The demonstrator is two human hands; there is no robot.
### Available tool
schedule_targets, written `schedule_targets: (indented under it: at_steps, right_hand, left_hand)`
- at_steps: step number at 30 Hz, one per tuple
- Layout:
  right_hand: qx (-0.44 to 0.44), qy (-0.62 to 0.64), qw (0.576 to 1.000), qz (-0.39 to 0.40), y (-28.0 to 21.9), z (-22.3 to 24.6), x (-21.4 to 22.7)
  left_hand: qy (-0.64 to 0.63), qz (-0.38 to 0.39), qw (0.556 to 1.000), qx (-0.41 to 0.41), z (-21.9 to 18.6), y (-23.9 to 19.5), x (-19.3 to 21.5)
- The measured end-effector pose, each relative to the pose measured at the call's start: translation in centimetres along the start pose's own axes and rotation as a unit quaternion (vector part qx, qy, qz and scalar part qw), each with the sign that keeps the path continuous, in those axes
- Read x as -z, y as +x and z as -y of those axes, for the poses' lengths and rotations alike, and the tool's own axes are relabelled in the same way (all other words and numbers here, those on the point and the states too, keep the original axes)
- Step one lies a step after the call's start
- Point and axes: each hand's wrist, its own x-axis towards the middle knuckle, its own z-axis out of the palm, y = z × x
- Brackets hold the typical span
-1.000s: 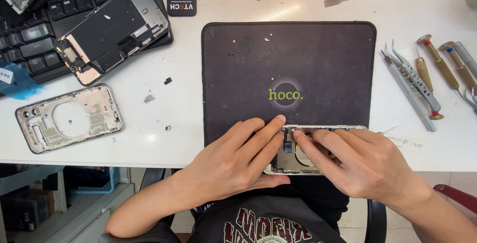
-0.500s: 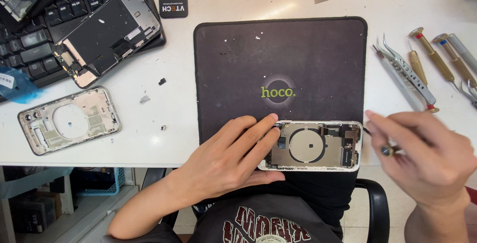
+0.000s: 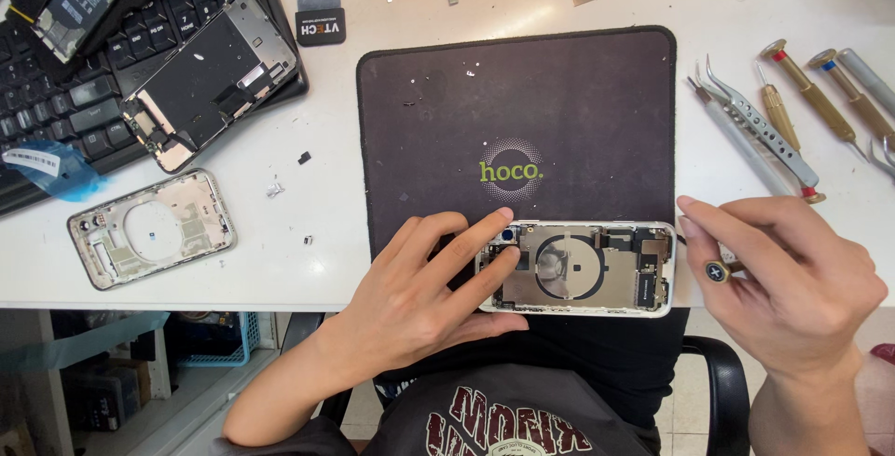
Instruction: The person uses a screwdriver to remove and reinsert screws in the internal frame of a disassembled smartphone. They also use tweezers to handle small components and connectors inside the device. The work is performed on a desk with other phone parts and tools nearby.
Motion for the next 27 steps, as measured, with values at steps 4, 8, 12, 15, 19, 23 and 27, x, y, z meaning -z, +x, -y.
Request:
schedule_targets:
  at_steps: [4, 8, 12, 15, 19, 23, 27]
  right_hand:
    - [-0.002, -0.009, 1.0, -0.003, 0.4, 0.2, 0.0]
    - [-0.006, -0.01, 1.0, -0.005, 0.6, 0.3, 0.0]
    - [-0.011, -0.015, 1.0, -0.003, 0.5, 0.4, -0.1]
    - [-0.008, -0.033, 0.999, -0.004, 0.0, 0.4, -0.3]
    - [-0.011, -0.025, 1.0, 0.0, -0.4, -0.1, -0.3]
    - [-0.004, -0.012, 1.0, 0.022, -0.6, 0.9, 0.3]
    - [0.11, 0.042, 0.989, 0.086, -0.3, 4.0, -0.4]
  left_hand:
    - [0.017, 0.0, 1.0, -0.013, 0.0, -0.1, 0.2]
    - [0.028, -0.004, 0.999, -0.017, 0.0, -0.3, -0.2]
    - [0.042, -0.008, 0.999, -0.021, 0.1, -0.4, -0.4]
    - [0.061, -0.007, 0.998, -0.024, 0.0, -0.7, -0.5]
    - [0.062, -0.016, 0.998, -0.026, 0.0, -0.8, -0.6]
    - [0.052, -0.015, 0.998, -0.019, 0.0, -0.8, -0.7]
    - [0.036, -0.011, 0.999, -0.005, -0.2, -0.8, -0.3]
